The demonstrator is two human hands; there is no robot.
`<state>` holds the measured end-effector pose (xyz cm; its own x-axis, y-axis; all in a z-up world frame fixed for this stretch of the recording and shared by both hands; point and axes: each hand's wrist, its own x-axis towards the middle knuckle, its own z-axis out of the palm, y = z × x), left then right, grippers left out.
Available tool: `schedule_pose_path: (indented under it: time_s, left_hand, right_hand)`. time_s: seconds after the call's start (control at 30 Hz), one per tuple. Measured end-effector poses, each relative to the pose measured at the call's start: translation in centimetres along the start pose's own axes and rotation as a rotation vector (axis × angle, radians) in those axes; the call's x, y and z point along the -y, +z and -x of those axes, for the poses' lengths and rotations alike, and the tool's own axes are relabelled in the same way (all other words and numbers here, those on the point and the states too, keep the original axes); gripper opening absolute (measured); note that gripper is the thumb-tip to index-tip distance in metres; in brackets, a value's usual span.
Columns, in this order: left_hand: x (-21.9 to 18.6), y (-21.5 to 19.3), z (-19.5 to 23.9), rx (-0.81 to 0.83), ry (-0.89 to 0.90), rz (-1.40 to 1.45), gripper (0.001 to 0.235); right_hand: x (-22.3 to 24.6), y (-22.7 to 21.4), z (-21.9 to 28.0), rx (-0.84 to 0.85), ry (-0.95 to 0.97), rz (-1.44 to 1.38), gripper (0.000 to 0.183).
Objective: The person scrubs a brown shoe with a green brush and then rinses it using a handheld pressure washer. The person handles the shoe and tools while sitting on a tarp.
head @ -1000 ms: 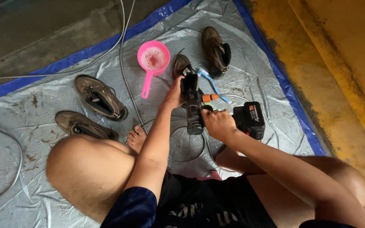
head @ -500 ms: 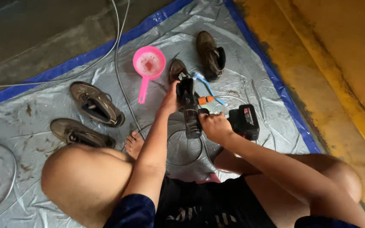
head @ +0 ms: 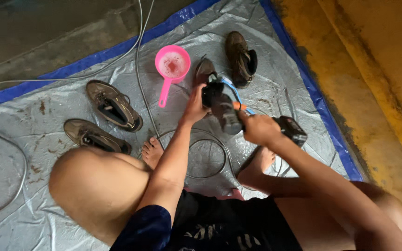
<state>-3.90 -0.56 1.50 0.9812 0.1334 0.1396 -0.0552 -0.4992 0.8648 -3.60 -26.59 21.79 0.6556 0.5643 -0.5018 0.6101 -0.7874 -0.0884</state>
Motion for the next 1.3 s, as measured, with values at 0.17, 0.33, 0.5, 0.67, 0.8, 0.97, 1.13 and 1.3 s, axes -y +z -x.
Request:
schedule_pose_path:
  time_s: [0.17,0.33,0.5,0.67,0.8,0.97,1.13,1.3]
  left_hand:
    - [1.7,0.5,-0.9,-0.038,0.207,-0.213,0.108]
    - [1.1,-0.8,0.1,-0.099,0.354,-0.211,0.101]
    - [2.2,0.5,-1.6,-0.454,0.285,-0.116,0.012]
    - [3.8,0.8,-2.0,-0.503,0.192,-0.161,0.014]
    - [3.6,0.8,-2.7,-0.404,0.002,-0.139,0.028]
    - [3.9,1.2,-3.8,-0.33,-0.128,-0.018,0.043]
    - [4.3,0.3,-4.2,-0.263,-0.248,0.106,0.075]
    - [2.0,-2.6,-5.2,-0.143,-0.392,0.092,0.121]
  right_hand:
    - [-2.6,-1.6,0.7,-0.107,0.034,0.003,0.064]
    - [-3.7,-1.3,0.2,-0.097,0.044,-0.114,0.069]
    - [-4.3,-1.6,1.0,-0.062,0.109,-0.199,0.069]
    - [-2.6,-3.4,2.9,-0.05,0.075,-0.167,0.064]
    - [-2.4,-1.9,3.8,-0.078,0.055,0.004,0.065]
    - [-1.9,-0.2,3.5,-0.107,0.046,0.019,0.064]
    - [-1.6,0.4,3.2,-0.087,0.065,-0.011,0.071]
    - [-1.5,2.0,2.5,-0.156,-0.063,0.027,0.063]
